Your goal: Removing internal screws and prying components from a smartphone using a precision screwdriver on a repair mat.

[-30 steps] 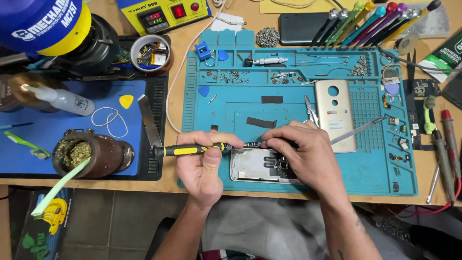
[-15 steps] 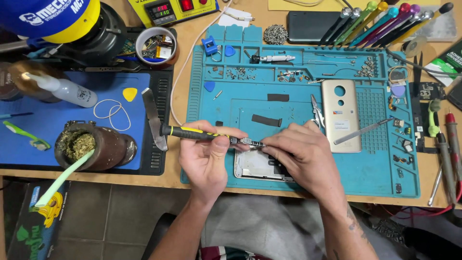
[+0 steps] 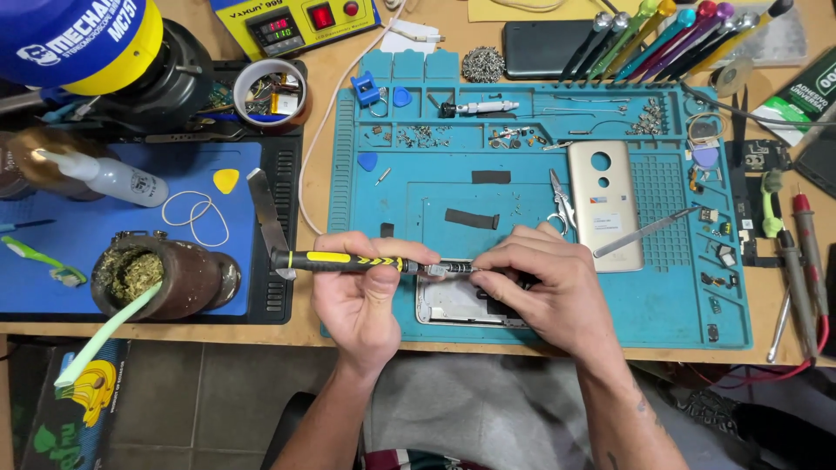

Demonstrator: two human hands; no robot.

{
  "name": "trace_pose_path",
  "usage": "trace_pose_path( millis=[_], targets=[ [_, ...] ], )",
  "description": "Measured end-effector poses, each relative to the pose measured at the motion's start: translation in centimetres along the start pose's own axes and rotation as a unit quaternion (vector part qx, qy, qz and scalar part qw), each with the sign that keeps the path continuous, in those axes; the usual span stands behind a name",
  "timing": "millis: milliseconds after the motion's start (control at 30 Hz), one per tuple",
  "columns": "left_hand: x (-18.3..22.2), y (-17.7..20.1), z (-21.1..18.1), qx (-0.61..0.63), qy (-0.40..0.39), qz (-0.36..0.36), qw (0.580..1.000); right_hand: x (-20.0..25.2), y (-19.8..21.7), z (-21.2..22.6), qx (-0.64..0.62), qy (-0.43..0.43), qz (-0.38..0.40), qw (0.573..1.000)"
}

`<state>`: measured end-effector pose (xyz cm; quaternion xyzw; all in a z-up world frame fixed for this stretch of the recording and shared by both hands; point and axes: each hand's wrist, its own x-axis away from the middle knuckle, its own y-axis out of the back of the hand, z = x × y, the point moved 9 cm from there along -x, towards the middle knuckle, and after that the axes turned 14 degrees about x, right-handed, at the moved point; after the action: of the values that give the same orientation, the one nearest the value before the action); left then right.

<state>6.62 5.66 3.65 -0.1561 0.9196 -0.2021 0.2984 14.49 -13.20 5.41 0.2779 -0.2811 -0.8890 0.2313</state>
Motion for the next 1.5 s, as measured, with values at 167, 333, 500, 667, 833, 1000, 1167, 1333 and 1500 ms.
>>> trace_pose_path(
  millis=[167, 333, 500, 667, 833, 1000, 1167, 1333, 1500],
  targets=[
    [-0.2, -0.7, -0.8, -0.028, -0.015, 0.005, 0.999, -0.1, 0.3, 0.4, 0.003, 0.003, -0.009, 1.000],
    [-0.1, -0.8, -0.7, -0.012, -0.013, 0.003, 1.000, 0.1, 0.4, 0.1, 0.014, 0.004, -0.014, 1.000],
    [-0.1, -1.1, -1.0, -0.051, -0.040, 0.012, 0.998, 0.3, 0.6, 0.2, 0.045, 0.022, -0.027, 0.998],
    [0.1, -1.8, -1.1, -0.061, -0.051, 0.014, 0.997, 0.5, 0.6, 0.2, 0.085, 0.030, -0.030, 0.995],
    [0.2, -2.1, -1.3, -0.048, -0.059, 0.027, 0.997, 0.6, 0.4, 0.5, 0.127, 0.051, -0.035, 0.990],
    [0.2, -1.9, -0.9, -0.031, -0.052, 0.029, 0.998, 0.6, 1.1, 1.7, 0.157, 0.048, -0.056, 0.985],
    [0.9, -2.2, -0.6, -0.084, -0.002, 0.004, 0.996, 5.8, 4.8, -1.4, 0.210, -0.055, -0.039, 0.975],
    [1.4, -7.6, 2.2, -0.032, 0.006, 0.094, 0.995, 9.3, 7.0, -3.5, 0.212, -0.096, -0.074, 0.970],
    [1.5, -11.4, 4.5, -0.096, -0.038, 0.189, 0.977, 9.4, 6.4, -3.5, 0.255, -0.051, -0.063, 0.964]
  ],
)
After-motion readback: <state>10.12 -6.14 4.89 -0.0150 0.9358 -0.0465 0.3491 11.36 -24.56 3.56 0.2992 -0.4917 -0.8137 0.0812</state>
